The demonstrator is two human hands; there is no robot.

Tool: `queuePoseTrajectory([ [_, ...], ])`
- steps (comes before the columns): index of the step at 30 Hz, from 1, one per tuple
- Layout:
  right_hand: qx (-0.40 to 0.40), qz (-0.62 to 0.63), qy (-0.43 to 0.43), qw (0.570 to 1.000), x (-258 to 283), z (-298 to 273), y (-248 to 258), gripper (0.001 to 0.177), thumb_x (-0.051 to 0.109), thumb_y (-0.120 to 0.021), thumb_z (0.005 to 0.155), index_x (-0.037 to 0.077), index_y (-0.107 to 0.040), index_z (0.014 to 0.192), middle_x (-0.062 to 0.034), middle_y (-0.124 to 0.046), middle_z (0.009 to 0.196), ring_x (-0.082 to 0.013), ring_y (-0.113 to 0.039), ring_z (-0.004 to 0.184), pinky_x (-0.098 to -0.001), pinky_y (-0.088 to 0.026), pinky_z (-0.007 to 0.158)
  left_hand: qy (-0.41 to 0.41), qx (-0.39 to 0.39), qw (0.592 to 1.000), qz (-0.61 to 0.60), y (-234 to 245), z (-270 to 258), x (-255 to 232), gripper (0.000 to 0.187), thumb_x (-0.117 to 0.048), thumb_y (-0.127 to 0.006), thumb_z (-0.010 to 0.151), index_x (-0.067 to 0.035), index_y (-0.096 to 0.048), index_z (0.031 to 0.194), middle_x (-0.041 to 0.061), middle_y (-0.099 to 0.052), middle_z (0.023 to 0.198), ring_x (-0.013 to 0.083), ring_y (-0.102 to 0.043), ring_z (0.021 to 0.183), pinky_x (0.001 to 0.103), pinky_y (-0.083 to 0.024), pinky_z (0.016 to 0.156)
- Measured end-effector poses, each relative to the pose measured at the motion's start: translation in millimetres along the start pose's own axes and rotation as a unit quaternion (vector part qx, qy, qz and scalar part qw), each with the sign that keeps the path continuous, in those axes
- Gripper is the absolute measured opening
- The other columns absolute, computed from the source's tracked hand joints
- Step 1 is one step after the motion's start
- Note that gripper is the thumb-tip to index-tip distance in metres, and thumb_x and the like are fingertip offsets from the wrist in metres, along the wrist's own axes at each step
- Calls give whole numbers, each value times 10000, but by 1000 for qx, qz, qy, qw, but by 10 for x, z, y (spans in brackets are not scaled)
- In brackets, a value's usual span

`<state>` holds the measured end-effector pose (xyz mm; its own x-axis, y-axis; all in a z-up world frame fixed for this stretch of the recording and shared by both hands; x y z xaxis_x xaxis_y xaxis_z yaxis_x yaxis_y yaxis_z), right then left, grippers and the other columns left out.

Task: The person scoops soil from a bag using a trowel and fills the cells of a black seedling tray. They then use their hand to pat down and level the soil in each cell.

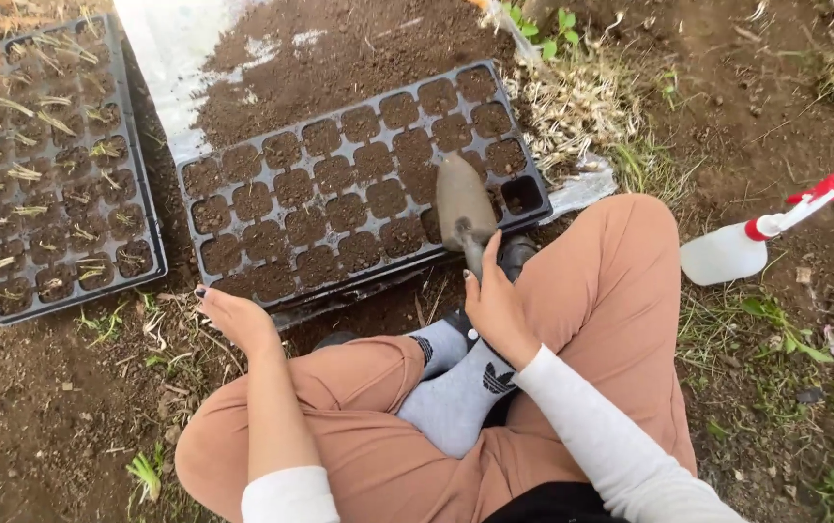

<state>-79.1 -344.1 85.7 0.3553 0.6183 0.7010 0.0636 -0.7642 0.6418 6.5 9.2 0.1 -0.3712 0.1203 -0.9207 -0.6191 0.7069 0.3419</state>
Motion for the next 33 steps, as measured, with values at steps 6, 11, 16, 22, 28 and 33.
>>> queuePoseTrajectory([
  [6, 42, -8, 84, 996, 245, 44, -33, 764, 185, -442, 1034, 16, -9, 1640, -399, -530, 1372, -579, -599, 1178, -685, -518, 887, -26, -6, 1000, 3, -17, 50, 132, 662, -487, -180, 1170, -17, -243, 1632, 261, -129, 1685, 337, -95, 1579, 448, -20, 1307],
  [11, 58, -93, 177, 978, 481, -29, -307, 736, 225, -416, 1037, 142, -50, 1670, -286, -606, 1255, -530, -681, 956, -630, -572, 771, -32, 13, 999, 28, 13, 24, 67, 637, -421, -165, 1170, 32, -228, 1613, 291, -146, 1670, 359, -121, 1574, 451, -51, 1307],
  [16, 44, -148, 129, 980, 170, 5, -151, 756, 207, -434, 1039, 92, -18, 1660, -297, -613, 1175, -557, -699, 821, -632, -595, 656, -27, -4, 999, 24, -31, 169, 290, 677, -494, -151, 1167, -6, -224, 1632, 266, -131, 1687, 335, -98, 1583, 442, 20, 1296],
  [22, 30, -35, 77, 996, -323, 182, 236, 733, 138, -455, 1043, 77, -68, 1662, -371, -578, 1281, -554, -700, 923, -561, -616, 652, -62, -14, 997, 33, -103, 250, 272, 648, -445, -185, 1174, 32, -283, 1602, 283, -209, 1661, 348, -167, 1568, 458, -39, 1299],
  [28, 67, 386, 3, 920, -752, 1074, 499, 349, 191, -501, 1054, 88, -524, 1386, -186, -717, 910, -229, -735, 673, -300, -619, 539, -60, -7, 998, 29, -45, 293, 399, 629, -428, -175, 1176, 15, -267, 1614, 278, -199, 1663, 359, -152, 1567, 475, -56, 1302],
  [33, 30, 38, 67, 997, -700, 1757, 1065, 481, 297, -612, 1035, -3, -527, 1401, -125, -739, 855, -191, -694, 564, -358, -565, 477, -57, -22, 998, 35, -23, -16, 111, 661, -459, -214, 1174, 47, -279, 1595, 324, -214, 1642, 394, -159, 1554, 479, -54, 1293],
])
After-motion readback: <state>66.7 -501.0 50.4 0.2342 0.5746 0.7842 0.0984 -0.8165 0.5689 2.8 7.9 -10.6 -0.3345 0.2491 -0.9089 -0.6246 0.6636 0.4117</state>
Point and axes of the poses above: each hand's wrist, its own z-axis towards the middle knuckle, its own y-axis out of the back of the hand, x = y × z, the point moved 1 cm from there along z, towards the middle knuckle
